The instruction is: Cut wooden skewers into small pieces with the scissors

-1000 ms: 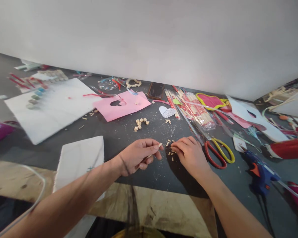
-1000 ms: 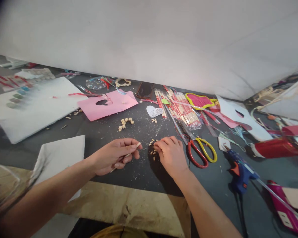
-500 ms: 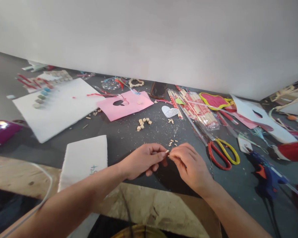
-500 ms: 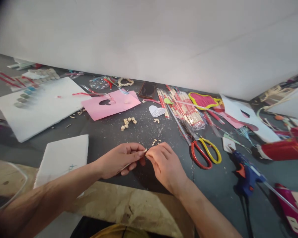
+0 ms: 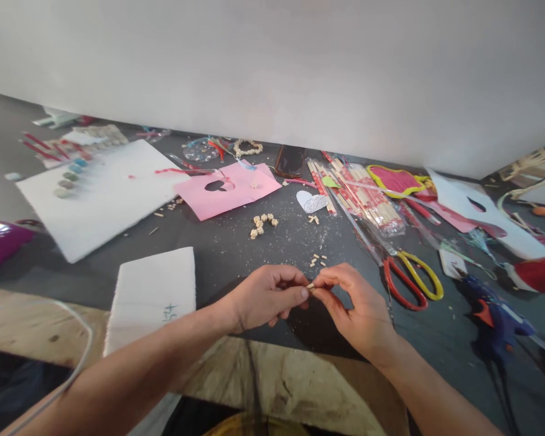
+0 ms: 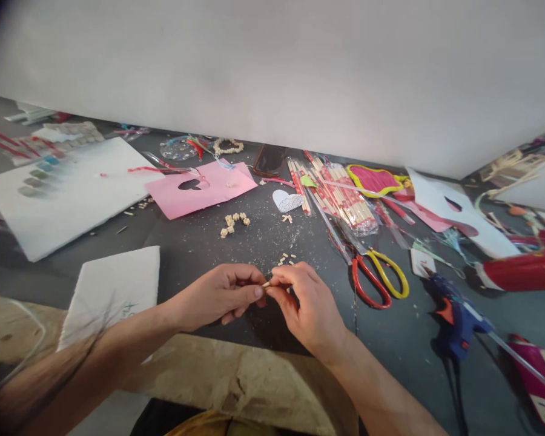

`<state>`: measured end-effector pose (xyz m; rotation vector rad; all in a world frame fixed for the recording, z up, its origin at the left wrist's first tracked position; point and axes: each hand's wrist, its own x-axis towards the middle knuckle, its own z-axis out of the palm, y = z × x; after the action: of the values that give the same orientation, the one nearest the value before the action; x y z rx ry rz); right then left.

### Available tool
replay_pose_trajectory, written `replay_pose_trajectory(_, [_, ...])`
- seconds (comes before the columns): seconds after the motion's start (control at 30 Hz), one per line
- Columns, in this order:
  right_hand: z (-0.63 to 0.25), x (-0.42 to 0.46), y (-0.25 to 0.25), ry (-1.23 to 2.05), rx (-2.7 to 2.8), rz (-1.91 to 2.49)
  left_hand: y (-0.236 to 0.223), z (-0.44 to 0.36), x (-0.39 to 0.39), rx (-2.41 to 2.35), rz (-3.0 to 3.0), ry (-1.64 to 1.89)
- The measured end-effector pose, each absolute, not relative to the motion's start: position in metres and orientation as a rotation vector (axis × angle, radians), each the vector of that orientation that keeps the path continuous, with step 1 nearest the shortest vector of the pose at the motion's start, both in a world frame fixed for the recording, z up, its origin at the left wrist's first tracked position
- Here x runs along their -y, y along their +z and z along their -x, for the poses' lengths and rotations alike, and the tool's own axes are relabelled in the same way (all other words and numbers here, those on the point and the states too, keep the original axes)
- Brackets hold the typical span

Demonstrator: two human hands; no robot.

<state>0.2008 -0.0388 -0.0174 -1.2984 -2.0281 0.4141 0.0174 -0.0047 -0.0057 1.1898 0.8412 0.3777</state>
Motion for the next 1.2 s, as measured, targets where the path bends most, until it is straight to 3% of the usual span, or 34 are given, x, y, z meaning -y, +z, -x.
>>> replay_pose_trajectory(0.23, [-0.2006, 0.0351, -0.0126, 0.406, 2.095, 1.115, -0.008, -0.0172, 0.006, -0.819, -1.189, 0.425])
replay_pose_trajectory(0.87, [-0.1995, 0.0363, -0.0153, 0.392, 2.125, 1.151, -0.0104, -0.0159, 0.0068, -0.867, -1.332, 0.416])
replay_pose_trajectory(1.2, [-0.2021, 0.0402, -0.0133, 0.489, 2.044, 1.111, -0.0081, -0.0161, 0.0062, -0.735, -1.041, 0.467])
